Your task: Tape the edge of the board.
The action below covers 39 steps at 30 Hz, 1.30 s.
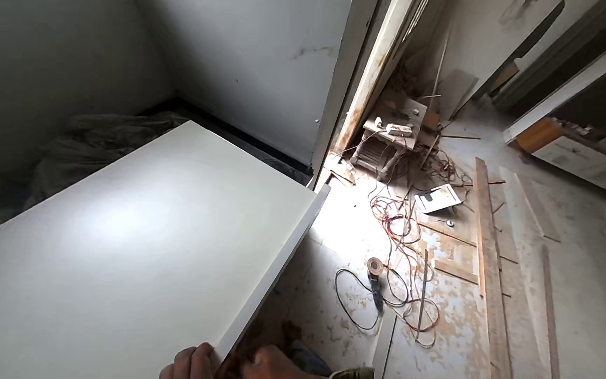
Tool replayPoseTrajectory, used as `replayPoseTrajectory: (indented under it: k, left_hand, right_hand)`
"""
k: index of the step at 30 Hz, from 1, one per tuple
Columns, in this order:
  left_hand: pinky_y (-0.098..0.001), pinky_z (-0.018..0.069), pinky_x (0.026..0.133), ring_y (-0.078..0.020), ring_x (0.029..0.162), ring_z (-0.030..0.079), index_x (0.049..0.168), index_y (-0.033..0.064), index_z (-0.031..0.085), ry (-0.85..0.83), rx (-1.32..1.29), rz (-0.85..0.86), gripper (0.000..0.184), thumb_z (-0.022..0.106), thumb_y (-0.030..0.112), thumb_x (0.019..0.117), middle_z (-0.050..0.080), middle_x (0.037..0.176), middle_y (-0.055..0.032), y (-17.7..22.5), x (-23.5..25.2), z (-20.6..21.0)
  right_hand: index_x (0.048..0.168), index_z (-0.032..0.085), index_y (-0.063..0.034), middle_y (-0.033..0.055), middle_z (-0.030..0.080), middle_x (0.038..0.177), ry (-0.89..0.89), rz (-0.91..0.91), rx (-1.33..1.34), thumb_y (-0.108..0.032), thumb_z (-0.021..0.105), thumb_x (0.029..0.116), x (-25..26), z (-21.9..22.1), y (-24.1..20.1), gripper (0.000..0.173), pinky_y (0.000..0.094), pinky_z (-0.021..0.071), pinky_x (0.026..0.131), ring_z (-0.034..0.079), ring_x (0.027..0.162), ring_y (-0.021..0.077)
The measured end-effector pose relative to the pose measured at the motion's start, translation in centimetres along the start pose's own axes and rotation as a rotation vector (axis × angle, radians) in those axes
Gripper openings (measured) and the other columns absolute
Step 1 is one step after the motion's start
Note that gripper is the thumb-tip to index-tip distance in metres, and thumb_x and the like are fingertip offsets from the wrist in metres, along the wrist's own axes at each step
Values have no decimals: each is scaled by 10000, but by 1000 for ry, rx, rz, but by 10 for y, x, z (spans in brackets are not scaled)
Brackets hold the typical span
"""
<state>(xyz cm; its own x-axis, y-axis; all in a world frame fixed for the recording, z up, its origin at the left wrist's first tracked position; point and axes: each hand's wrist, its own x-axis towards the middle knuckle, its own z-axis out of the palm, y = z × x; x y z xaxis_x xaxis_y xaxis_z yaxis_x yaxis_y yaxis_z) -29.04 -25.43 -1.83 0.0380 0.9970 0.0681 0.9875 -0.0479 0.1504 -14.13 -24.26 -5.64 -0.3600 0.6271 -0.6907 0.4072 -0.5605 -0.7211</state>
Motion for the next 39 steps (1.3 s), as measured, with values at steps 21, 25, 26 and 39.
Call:
replayPoseTrajectory:
  k: [21,25,26,39]
  left_hand:
    - [-560,406,834,-286,1117,545,983,349,797,-188,-565,-139,421,755,670,714,642,1175,44,19,20,-42]
    - [-567,390,861,-296,1162,527,933,331,810,-216,-529,-192,428,806,663,663,653,1215,57,31,33,-51]
    - [-569,392,851,-299,1142,540,865,309,798,-173,-521,-184,340,807,604,697,667,1180,63,34,33,-49]
    - [-397,529,777,-185,869,633,848,123,724,-189,-703,-410,82,750,166,914,672,926,-23,15,76,-18]
  right_hand:
    - [1230,582,-83,96,645,932,-192,-264,-117,-295,529,994,-75,-72,-30,322,448,532,706,640,801,216]
    - [1243,568,-71,117,632,944,-210,-248,-164,-277,518,991,-66,-89,-37,330,480,525,731,639,836,249]
    - [1260,558,-70,118,644,962,-231,-242,-160,-269,519,987,-65,-91,-39,339,483,531,744,648,849,249]
    - [1051,627,-63,-3,589,713,-172,-19,16,-522,414,1075,-19,-88,-33,506,317,466,591,542,598,118]
